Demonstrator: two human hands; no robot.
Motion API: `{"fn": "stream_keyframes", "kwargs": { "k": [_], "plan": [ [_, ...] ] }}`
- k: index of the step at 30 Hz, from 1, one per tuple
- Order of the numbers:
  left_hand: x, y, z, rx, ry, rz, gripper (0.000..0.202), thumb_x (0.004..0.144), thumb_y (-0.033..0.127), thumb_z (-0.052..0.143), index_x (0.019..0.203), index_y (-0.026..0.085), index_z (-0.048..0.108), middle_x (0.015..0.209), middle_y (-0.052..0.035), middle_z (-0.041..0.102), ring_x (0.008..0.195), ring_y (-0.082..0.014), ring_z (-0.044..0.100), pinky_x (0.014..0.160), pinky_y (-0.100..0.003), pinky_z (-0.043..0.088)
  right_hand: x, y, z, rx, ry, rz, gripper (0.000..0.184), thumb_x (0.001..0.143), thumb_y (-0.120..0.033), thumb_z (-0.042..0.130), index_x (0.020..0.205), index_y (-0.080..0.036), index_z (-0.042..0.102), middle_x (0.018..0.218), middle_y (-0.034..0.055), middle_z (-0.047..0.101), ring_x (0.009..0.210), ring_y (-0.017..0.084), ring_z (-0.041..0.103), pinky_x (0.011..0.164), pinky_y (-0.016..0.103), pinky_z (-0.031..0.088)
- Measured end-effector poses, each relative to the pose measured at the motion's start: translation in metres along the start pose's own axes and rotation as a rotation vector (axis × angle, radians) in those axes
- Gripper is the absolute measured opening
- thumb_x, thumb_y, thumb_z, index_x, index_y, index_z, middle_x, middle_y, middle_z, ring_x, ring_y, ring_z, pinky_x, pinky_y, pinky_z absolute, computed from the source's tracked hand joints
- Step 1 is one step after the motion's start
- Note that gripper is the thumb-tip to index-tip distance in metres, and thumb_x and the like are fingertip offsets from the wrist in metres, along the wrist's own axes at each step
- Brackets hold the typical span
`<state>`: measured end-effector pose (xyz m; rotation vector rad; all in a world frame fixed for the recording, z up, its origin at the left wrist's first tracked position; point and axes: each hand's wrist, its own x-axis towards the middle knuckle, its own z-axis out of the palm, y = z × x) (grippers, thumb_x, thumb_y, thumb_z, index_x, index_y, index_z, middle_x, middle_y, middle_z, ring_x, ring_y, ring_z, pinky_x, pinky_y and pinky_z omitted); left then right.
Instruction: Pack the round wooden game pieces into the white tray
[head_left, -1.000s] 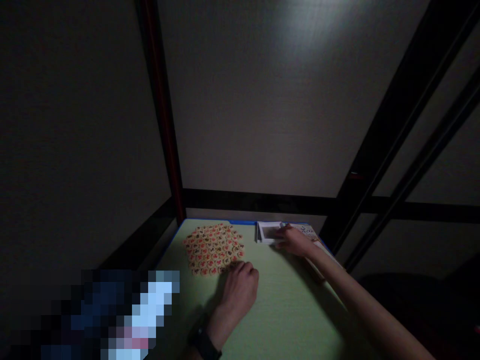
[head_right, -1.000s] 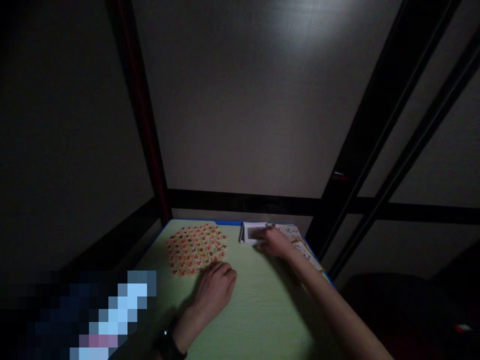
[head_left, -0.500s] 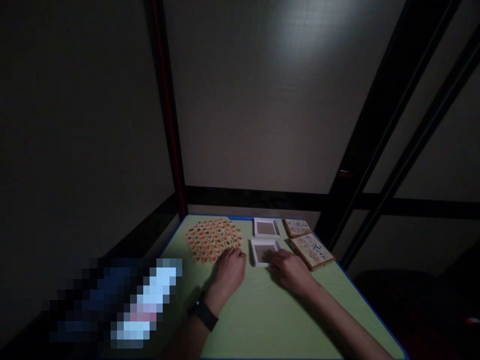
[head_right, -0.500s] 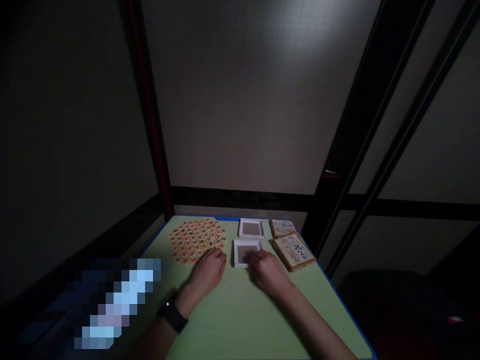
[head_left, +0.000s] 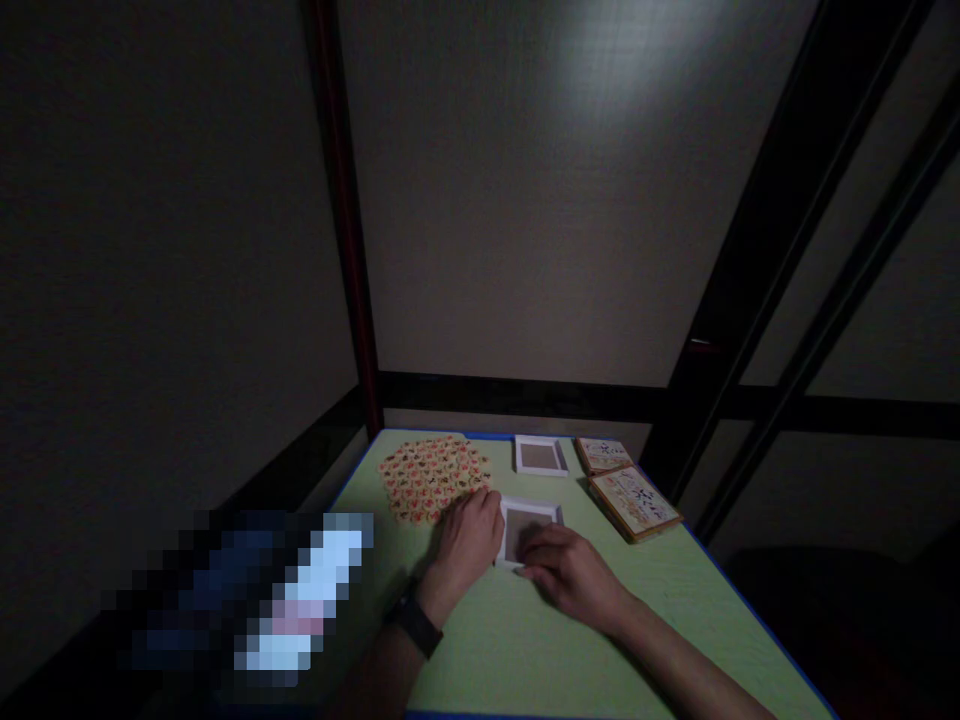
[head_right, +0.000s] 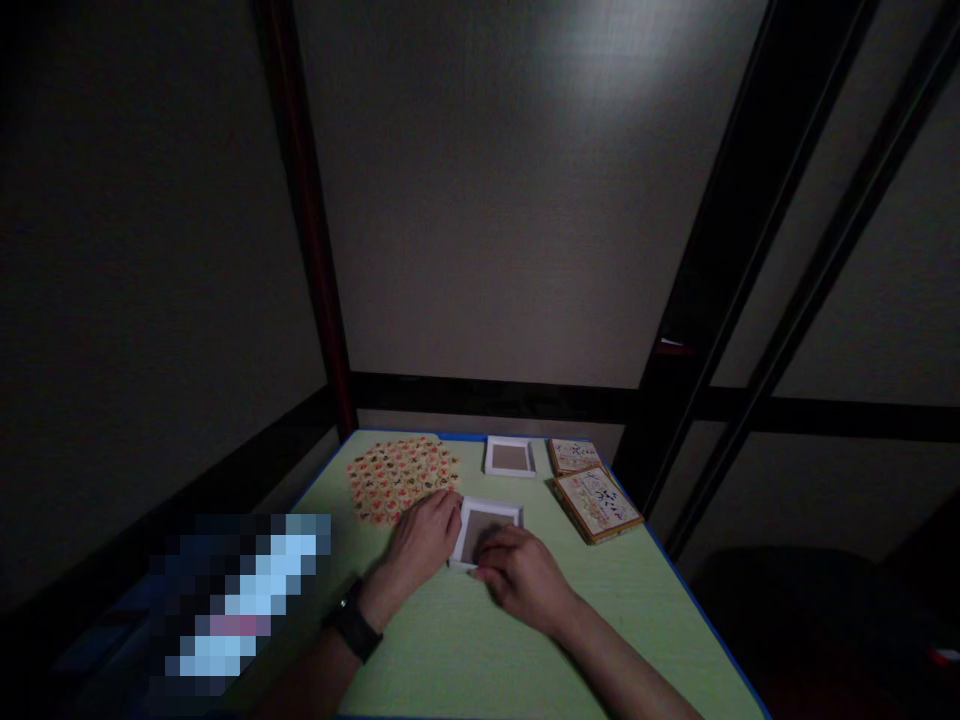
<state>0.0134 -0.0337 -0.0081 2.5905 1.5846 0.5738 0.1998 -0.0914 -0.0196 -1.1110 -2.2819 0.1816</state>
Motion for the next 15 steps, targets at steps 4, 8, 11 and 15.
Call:
{"fn": "stream_keyframes", "kwargs": {
  "k": [4,8,11,15],
  "plan": [
    [0.0,-0.002,0.004,-0.036,0.019,0.048,0.027,0.098,0.017,0.039,0.112,0.02,0.062,0.114,-0.0082,0.064,0.107,-0.0197,0.061,0.096,-0.031,0.048,0.002,0.008,-0.006,0.067,0.18,0.065,0.034,0.091,-0.048,0.061,0.111,-0.023,0.073,0.115,0.0126,0.07,0.114,0.028,0.06,0.099,0.046,0.048],
    [0.001,-0.003,0.005,-0.082,0.008,0.112,0.03,0.097,0.014,0.04,0.118,0.02,0.061,0.119,-0.0082,0.062,0.11,-0.0184,0.06,0.099,-0.029,0.047,0.0,0.027,-0.006,0.013,0.228,0.279,0.046,0.088,-0.047,0.064,0.122,-0.017,0.067,0.126,0.0176,0.065,0.118,0.032,0.058,0.102,0.051,0.046],
    [0.001,-0.002,0.006,-0.097,-0.013,0.112,0.03,0.097,0.015,0.04,0.113,0.02,0.065,0.113,-0.0078,0.064,0.108,-0.0187,0.061,0.099,-0.03,0.047,-0.002,0.032,-0.004,0.044,0.122,0.331,0.037,0.09,-0.041,0.062,0.116,-0.015,0.069,0.112,0.0157,0.071,0.105,0.029,0.064,0.095,0.045,0.05],
    [0.002,-0.003,0.006,-0.119,-0.028,0.107,0.028,0.097,0.019,0.041,0.105,0.02,0.068,0.104,-0.0064,0.068,0.101,-0.0188,0.064,0.095,-0.029,0.049,-0.001,0.027,-0.003,0.035,0.092,0.305,0.032,0.092,-0.037,0.06,0.111,-0.014,0.071,0.107,0.0149,0.073,0.102,0.027,0.066,0.093,0.041,0.051]
  ]
}}
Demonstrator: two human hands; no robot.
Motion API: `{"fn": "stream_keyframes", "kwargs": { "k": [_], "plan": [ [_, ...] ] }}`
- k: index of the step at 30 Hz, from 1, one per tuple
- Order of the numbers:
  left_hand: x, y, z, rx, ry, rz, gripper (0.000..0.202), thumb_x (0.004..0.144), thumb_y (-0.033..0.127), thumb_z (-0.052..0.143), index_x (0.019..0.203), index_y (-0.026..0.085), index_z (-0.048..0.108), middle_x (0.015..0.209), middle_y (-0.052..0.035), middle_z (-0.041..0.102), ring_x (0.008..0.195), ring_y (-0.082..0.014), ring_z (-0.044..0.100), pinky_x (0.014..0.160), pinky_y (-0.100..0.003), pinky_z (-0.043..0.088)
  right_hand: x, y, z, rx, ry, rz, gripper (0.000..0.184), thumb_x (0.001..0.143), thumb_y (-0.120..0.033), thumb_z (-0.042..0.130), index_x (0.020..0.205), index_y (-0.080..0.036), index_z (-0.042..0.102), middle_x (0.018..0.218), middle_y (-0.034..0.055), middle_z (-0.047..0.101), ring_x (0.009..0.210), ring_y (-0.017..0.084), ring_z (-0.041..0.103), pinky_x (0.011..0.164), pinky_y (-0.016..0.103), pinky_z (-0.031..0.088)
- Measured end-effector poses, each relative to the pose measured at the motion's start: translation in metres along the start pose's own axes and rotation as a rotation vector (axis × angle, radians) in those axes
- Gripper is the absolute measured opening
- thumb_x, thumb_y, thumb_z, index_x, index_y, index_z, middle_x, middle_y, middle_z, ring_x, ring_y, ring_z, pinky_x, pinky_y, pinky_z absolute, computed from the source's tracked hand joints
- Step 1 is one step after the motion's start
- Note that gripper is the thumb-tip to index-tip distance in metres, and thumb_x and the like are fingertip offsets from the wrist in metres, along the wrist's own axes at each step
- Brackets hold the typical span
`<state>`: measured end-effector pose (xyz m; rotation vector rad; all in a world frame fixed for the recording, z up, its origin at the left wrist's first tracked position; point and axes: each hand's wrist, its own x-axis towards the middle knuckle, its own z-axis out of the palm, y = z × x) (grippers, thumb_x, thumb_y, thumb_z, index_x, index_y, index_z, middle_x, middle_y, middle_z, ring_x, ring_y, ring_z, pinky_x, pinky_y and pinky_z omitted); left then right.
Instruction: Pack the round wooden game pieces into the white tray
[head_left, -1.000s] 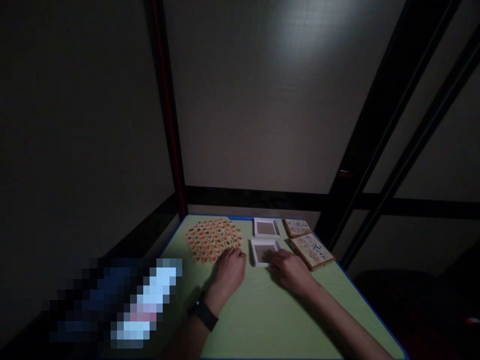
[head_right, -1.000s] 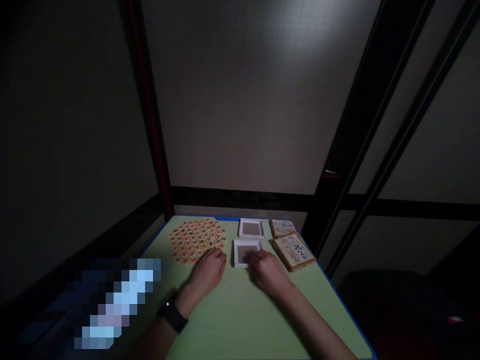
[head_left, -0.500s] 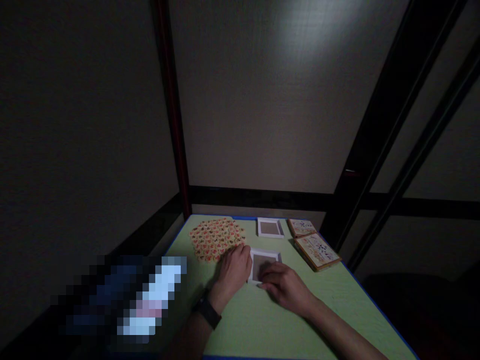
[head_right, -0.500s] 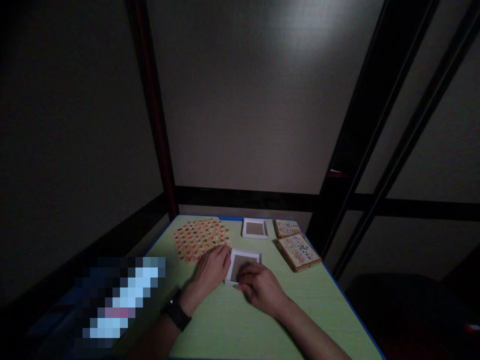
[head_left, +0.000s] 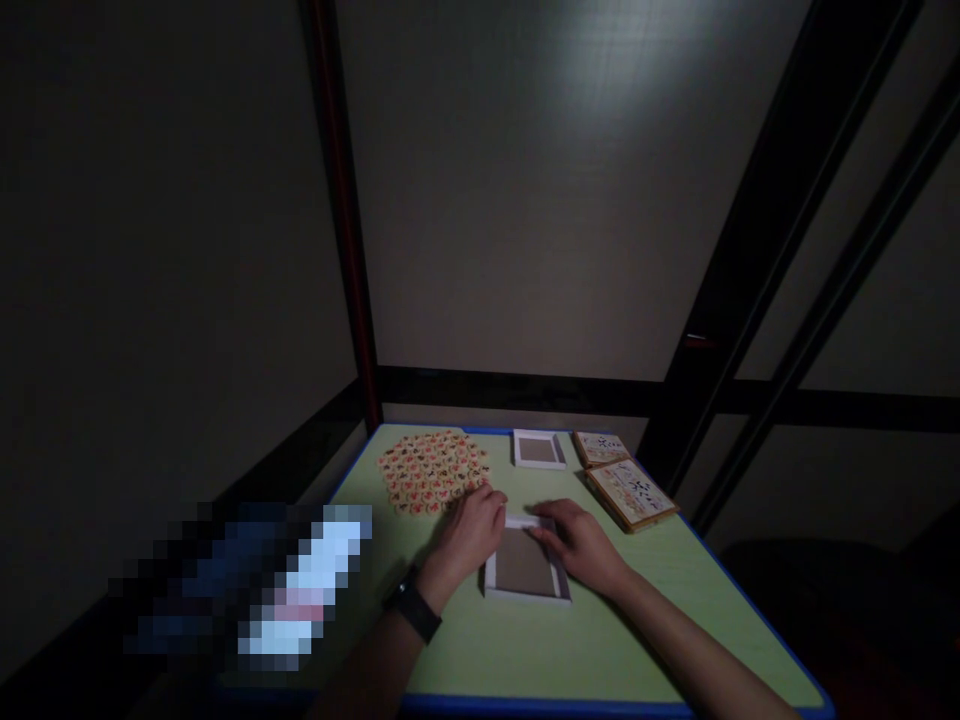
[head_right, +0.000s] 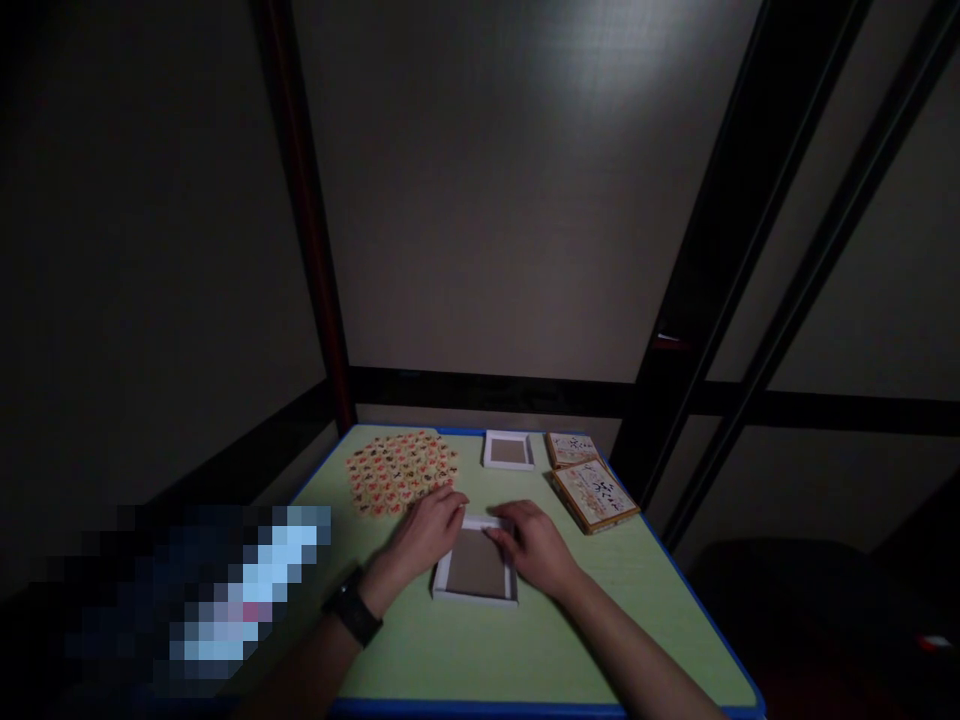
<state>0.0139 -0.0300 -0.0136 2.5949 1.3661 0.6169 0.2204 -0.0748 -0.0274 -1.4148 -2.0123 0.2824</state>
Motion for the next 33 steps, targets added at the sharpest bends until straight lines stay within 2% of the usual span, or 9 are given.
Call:
{"fn": "stream_keyframes", "kwargs": {
  "k": [8,12,16,19,21,26,30,33],
  "plan": [
    [-0.002,0.006,-0.008,0.046,-0.031,-0.031,0.027,0.095,0.021,0.042,0.101,0.022,0.068,0.103,-0.0059,0.069,0.095,-0.0191,0.066,0.087,-0.031,0.05,0.001,0.002,0.0,-0.027,0.065,0.002,0.032,0.096,-0.039,0.053,0.106,-0.016,0.072,0.099,0.0126,0.075,0.094,0.026,0.069,0.086,0.037,0.053],
    [-0.005,0.013,-0.013,0.095,0.037,-0.087,0.021,0.093,0.024,0.045,0.099,0.022,0.065,0.103,-0.0053,0.067,0.093,-0.0209,0.066,0.083,-0.033,0.051,0.014,0.006,-0.004,-0.043,0.132,-0.02,0.031,0.095,-0.038,0.052,0.103,-0.018,0.074,0.1,0.0113,0.076,0.093,0.025,0.07,0.085,0.035,0.053],
    [-0.007,0.02,-0.016,0.099,0.03,-0.098,0.021,0.091,0.024,0.045,0.1,0.021,0.063,0.104,-0.006,0.067,0.093,-0.0224,0.065,0.082,-0.035,0.051,0.054,0.003,-0.01,-0.111,0.115,-0.035,0.027,0.093,-0.031,0.053,0.097,-0.018,0.076,0.098,0.0109,0.077,0.092,0.024,0.072,0.084,0.033,0.053],
    [-0.007,0.022,-0.014,0.088,-0.008,-0.079,0.021,0.09,0.025,0.045,0.099,0.021,0.064,0.102,-0.0062,0.067,0.094,-0.0233,0.065,0.081,-0.035,0.05,0.097,-0.005,-0.009,-0.213,0.0,-0.043,0.025,0.09,-0.023,0.054,0.096,-0.018,0.078,0.099,0.0095,0.078,0.092,0.023,0.072,0.082,0.028,0.051],
    [-0.007,0.022,-0.012,0.079,-0.02,-0.073,0.021,0.09,0.026,0.046,0.098,0.021,0.065,0.101,-0.0063,0.067,0.095,-0.0232,0.064,0.082,-0.036,0.05,0.127,-0.01,-0.002,-0.314,-0.116,-0.014,0.027,0.09,-0.02,0.053,0.1,-0.019,0.078,0.1,0.0083,0.078,0.09,0.021,0.072,0.08,0.025,0.05],
    [-0.005,0.02,-0.004,0.045,0.005,-0.118,0.022,0.091,0.028,0.045,0.093,0.022,0.066,0.099,-0.0043,0.068,0.094,-0.0222,0.064,0.082,-0.035,0.049,0.192,-0.011,0.024,-0.368,-0.23,0.004,0.028,0.083,-0.01,0.056,0.095,-0.017,0.08,0.097,0.0094,0.079,0.091,0.023,0.073,0.076,0.022,0.048],
    [-0.004,0.021,-0.004,0.016,0.023,-0.164,0.022,0.091,0.028,0.045,0.094,0.022,0.066,0.099,-0.0042,0.068,0.094,-0.0217,0.063,0.082,-0.034,0.048,0.219,-0.007,0.039,-0.384,-0.325,0.01,0.029,0.077,-0.006,0.06,0.091,-0.02,0.081,0.094,0.0045,0.08,0.09,0.019,0.073,0.074,0.019,0.047],
    [-0.003,0.023,-0.005,-0.006,0.025,-0.156,0.023,0.092,0.027,0.045,0.094,0.021,0.067,0.099,-0.0052,0.067,0.095,-0.0221,0.063,0.084,-0.035,0.048,0.225,-0.008,0.046,-0.406,-0.393,0.017,0.023,0.078,-0.013,0.065,0.092,-0.023,0.081,0.093,0.0027,0.08,0.089,0.019,0.073,0.071,0.019,0.047]
  ]
}}
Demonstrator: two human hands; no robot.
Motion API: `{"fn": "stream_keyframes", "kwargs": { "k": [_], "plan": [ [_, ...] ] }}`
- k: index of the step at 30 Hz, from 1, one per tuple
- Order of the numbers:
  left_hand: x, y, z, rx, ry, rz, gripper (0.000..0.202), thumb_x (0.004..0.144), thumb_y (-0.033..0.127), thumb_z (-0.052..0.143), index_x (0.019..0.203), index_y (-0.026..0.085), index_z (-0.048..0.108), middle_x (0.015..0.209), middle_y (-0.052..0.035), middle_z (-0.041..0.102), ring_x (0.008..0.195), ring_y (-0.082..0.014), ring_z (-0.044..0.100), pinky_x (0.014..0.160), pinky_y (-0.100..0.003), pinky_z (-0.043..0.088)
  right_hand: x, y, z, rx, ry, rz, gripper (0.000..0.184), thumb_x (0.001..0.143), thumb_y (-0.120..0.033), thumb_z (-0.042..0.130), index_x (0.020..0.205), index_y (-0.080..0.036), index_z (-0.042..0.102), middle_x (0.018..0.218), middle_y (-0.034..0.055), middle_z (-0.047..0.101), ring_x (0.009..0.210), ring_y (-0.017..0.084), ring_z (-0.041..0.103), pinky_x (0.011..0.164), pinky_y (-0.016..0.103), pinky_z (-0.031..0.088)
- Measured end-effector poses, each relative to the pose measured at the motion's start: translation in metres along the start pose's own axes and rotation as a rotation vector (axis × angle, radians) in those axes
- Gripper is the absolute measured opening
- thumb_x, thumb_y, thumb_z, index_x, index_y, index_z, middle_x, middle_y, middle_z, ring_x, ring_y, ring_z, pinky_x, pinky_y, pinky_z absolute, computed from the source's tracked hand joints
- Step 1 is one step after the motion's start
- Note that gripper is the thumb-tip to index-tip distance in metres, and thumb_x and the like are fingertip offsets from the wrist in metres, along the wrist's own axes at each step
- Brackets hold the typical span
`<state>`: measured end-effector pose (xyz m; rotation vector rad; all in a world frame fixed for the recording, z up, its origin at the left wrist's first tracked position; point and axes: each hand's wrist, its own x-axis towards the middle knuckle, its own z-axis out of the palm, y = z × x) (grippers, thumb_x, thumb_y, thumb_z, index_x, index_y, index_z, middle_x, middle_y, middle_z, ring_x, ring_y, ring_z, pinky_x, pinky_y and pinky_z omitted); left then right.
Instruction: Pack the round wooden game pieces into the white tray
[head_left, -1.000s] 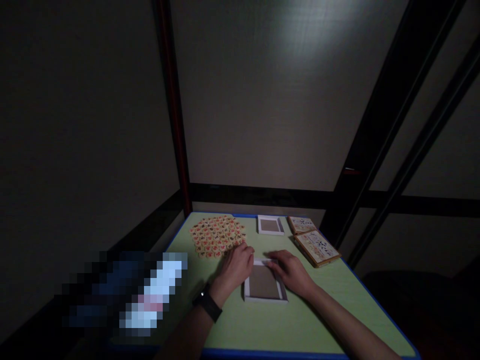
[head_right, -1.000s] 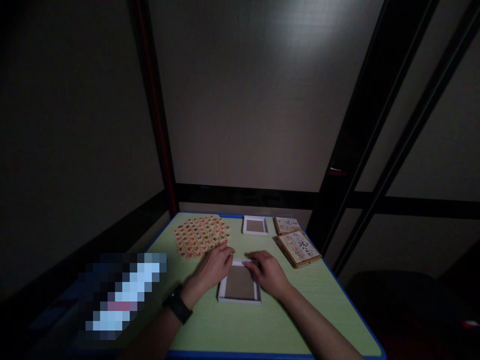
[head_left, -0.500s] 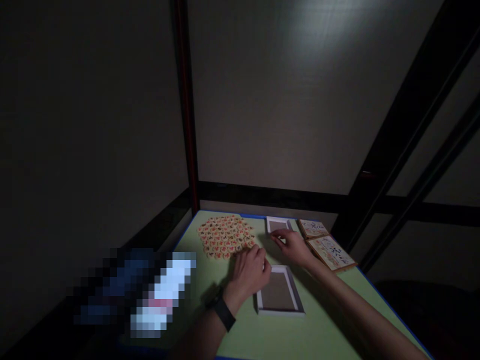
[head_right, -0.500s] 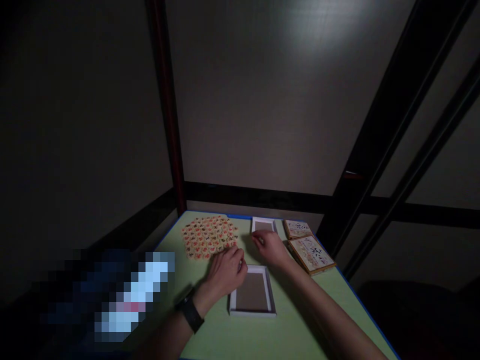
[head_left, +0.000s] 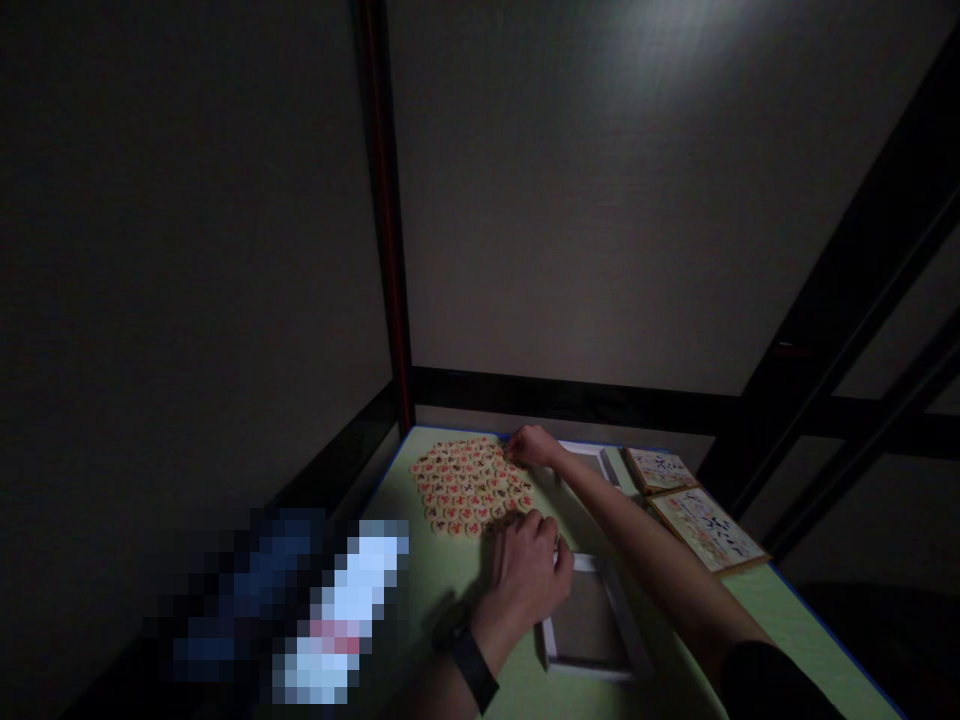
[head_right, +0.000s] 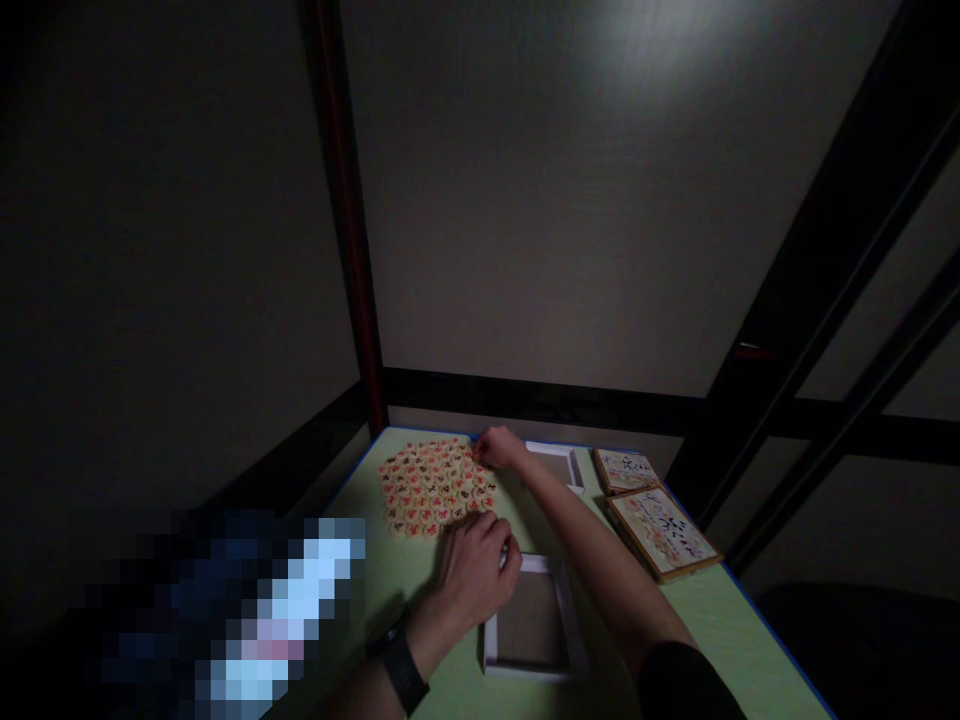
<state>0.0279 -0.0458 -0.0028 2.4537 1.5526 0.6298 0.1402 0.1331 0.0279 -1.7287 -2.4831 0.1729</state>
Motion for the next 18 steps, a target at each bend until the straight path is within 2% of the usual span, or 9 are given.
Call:
{"fn": "stream_keyframes", "kwargs": {
  "k": [3,8,12,15,18],
  "plan": [
    [0.0,0.001,0.002,-0.02,-0.018,0.013,0.024,0.093,0.027,0.044,0.095,0.021,0.067,0.099,-0.0064,0.066,0.095,-0.0224,0.062,0.084,-0.035,0.047,0.003,-0.005,0.002,-0.049,-0.041,0.011,0.02,0.08,-0.02,0.065,0.091,-0.023,0.08,0.091,0.0058,0.079,0.087,0.022,0.073,0.069,0.022,0.048],
    [0.0,-0.001,0.007,-0.04,-0.026,0.032,0.026,0.094,0.025,0.041,0.098,0.021,0.066,0.099,-0.0066,0.066,0.096,-0.0223,0.062,0.086,-0.035,0.048,0.004,-0.011,0.004,-0.122,-0.068,0.02,0.02,0.079,-0.019,0.064,0.091,-0.02,0.079,0.096,0.0122,0.078,0.09,0.027,0.072,0.072,0.027,0.049],
    [0.0,0.0,0.005,-0.041,-0.037,0.014,0.026,0.095,0.024,0.041,0.099,0.021,0.067,0.1,-0.0064,0.066,0.098,-0.0223,0.062,0.088,-0.035,0.047,0.003,-0.01,0.001,-0.144,-0.07,0.003,0.028,0.076,-0.017,0.068,0.103,-0.017,0.076,0.101,0.0154,0.076,0.092,0.028,0.072,0.072,0.027,0.049],
    [0.0,0.001,0.002,-0.046,-0.061,-0.007,0.03,0.096,0.024,0.038,0.1,0.021,0.067,0.103,-0.007,0.066,0.1,-0.023,0.062,0.09,-0.037,0.048,0.006,-0.012,-0.007,-0.13,-0.045,-0.047,0.038,0.079,-0.012,0.064,0.117,-0.013,0.069,0.107,0.0169,0.074,0.096,0.027,0.07,0.073,0.026,0.048],
    [0.0,0.002,0.003,-0.061,-0.075,-0.035,0.033,0.096,0.025,0.036,0.106,0.02,0.067,0.111,-0.0078,0.066,0.103,-0.0242,0.062,0.093,-0.04,0.048,0.02,-0.028,-0.017,-0.087,-0.019,-0.154,0.033,0.085,-0.01,0.055,0.115,-0.012,0.069,0.112,0.0144,0.073,0.098,0.022,0.068,0.077,0.023,0.046]
  ]
}}
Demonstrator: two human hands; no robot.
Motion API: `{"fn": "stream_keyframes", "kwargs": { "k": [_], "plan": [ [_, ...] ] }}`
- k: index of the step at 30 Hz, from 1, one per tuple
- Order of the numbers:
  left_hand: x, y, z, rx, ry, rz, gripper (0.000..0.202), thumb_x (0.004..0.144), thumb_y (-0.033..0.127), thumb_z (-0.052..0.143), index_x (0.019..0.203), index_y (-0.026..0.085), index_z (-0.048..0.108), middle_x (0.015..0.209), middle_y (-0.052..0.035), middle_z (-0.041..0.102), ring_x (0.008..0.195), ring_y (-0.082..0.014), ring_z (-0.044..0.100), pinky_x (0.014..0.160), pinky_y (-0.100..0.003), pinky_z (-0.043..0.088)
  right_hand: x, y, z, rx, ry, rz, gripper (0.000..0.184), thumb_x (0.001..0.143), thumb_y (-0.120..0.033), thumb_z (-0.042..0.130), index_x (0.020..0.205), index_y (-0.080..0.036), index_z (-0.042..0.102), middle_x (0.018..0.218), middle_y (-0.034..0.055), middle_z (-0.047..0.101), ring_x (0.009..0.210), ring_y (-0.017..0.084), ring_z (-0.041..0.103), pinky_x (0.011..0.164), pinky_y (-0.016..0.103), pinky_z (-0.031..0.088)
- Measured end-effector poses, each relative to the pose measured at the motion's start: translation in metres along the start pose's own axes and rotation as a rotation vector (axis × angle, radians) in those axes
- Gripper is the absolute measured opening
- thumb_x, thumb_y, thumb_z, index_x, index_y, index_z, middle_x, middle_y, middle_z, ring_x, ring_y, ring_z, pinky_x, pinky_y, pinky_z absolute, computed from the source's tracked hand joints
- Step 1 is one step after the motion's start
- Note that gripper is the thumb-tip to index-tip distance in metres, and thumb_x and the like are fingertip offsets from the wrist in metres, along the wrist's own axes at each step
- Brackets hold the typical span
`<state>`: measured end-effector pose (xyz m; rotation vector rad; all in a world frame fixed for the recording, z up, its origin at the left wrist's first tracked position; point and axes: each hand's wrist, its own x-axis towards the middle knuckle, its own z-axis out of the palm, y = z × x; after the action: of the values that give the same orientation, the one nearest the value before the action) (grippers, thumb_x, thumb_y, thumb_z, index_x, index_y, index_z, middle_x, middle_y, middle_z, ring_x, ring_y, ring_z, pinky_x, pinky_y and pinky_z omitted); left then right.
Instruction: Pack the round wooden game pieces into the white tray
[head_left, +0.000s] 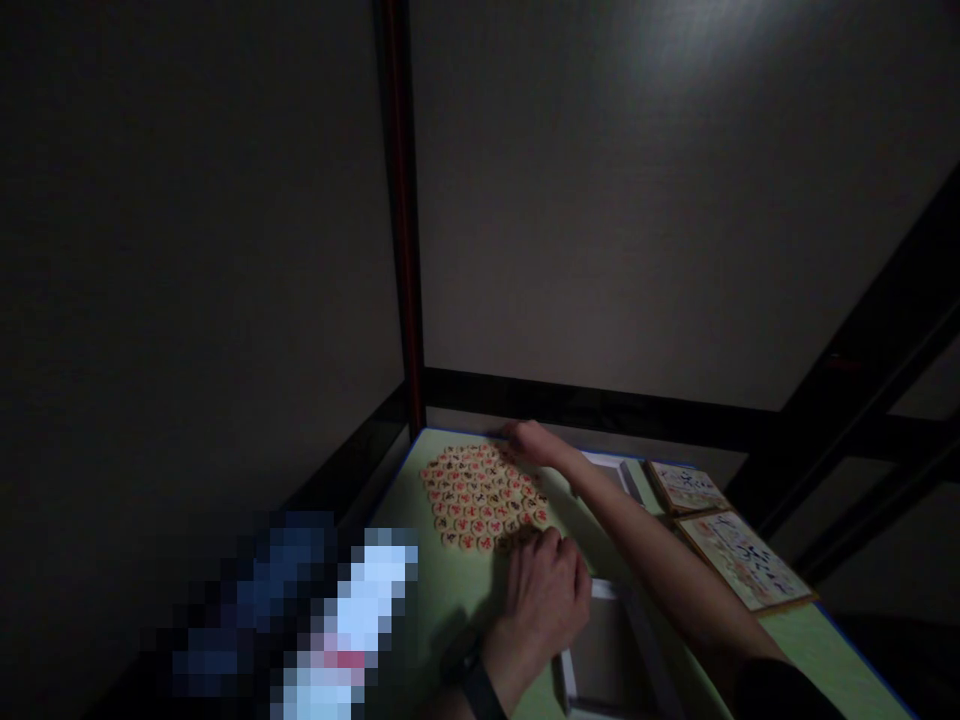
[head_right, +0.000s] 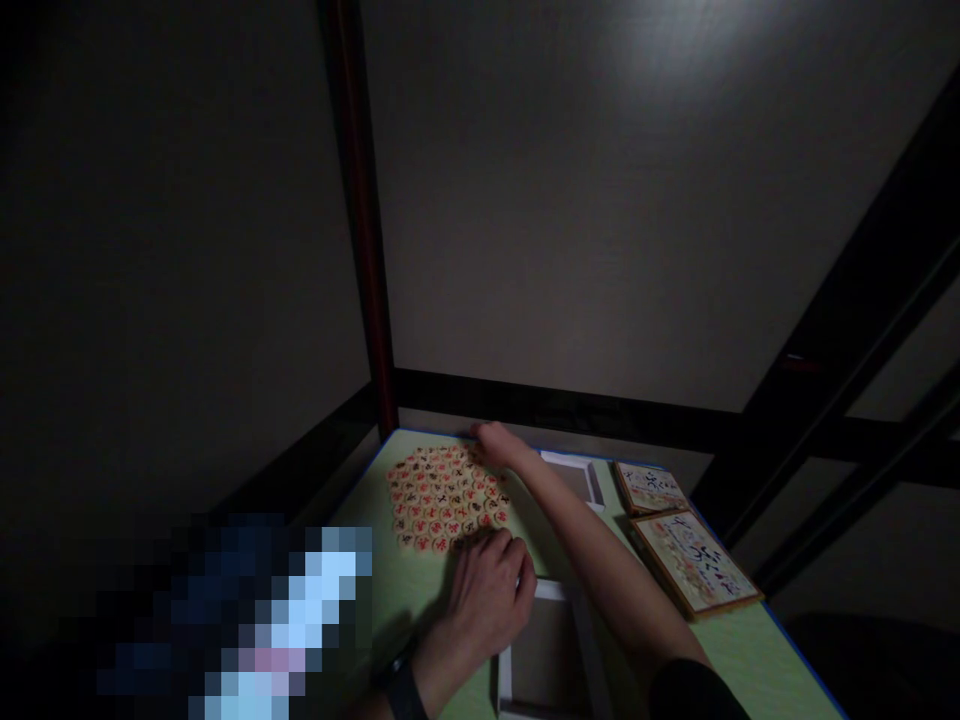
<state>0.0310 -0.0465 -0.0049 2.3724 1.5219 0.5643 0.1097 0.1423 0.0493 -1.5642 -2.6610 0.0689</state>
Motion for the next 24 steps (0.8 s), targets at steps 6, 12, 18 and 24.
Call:
{"fn": "stream_keyframes", "kwargs": {
  "k": [6,12,18,24],
  "plan": [
    [-0.004,-0.007,0.013,-0.005,-0.061,-0.01,0.034,0.094,0.023,0.041,0.116,0.019,0.066,0.127,-0.011,0.063,0.114,-0.0284,0.059,0.102,-0.045,0.046,0.06,-0.056,0.003,0.064,-0.027,-0.183,0.032,0.08,-0.009,0.059,0.108,-0.016,0.072,0.105,0.0071,0.075,0.093,0.017,0.067,0.075,0.019,0.043],
    [-0.017,-0.023,0.025,-0.036,-0.141,0.006,0.053,0.088,0.006,0.046,0.137,0.023,0.056,0.146,-0.0084,0.053,0.135,-0.0288,0.048,0.113,-0.043,0.041,0.098,-0.07,0.02,0.017,-0.112,-0.201,0.035,0.076,-0.009,0.063,0.107,-0.018,0.075,0.103,0.0076,0.076,0.096,0.02,0.069,0.075,0.021,0.046],
    [-0.025,-0.026,0.028,-0.002,-0.116,0.116,0.062,0.089,-0.002,0.033,0.146,0.02,0.048,0.15,-0.0108,0.047,0.138,-0.0293,0.045,0.114,-0.042,0.04,0.106,-0.063,0.023,-0.033,-0.184,-0.23,0.027,0.076,-0.01,0.064,0.097,-0.019,0.078,0.097,0.004,0.078,0.091,0.02,0.07,0.074,0.021,0.047],
    [-0.023,-0.024,0.031,-0.021,-0.128,0.043,0.06,0.091,0.001,0.035,0.147,0.02,0.045,0.152,-0.0091,0.046,0.142,-0.0265,0.04,0.118,-0.041,0.036,0.106,-0.069,0.021,-0.042,-0.203,-0.222,0.032,0.077,-0.01,0.065,0.105,-0.02,0.077,0.103,0.0045,0.078,0.097,0.02,0.07,0.074,0.02,0.048]
  ]
}}
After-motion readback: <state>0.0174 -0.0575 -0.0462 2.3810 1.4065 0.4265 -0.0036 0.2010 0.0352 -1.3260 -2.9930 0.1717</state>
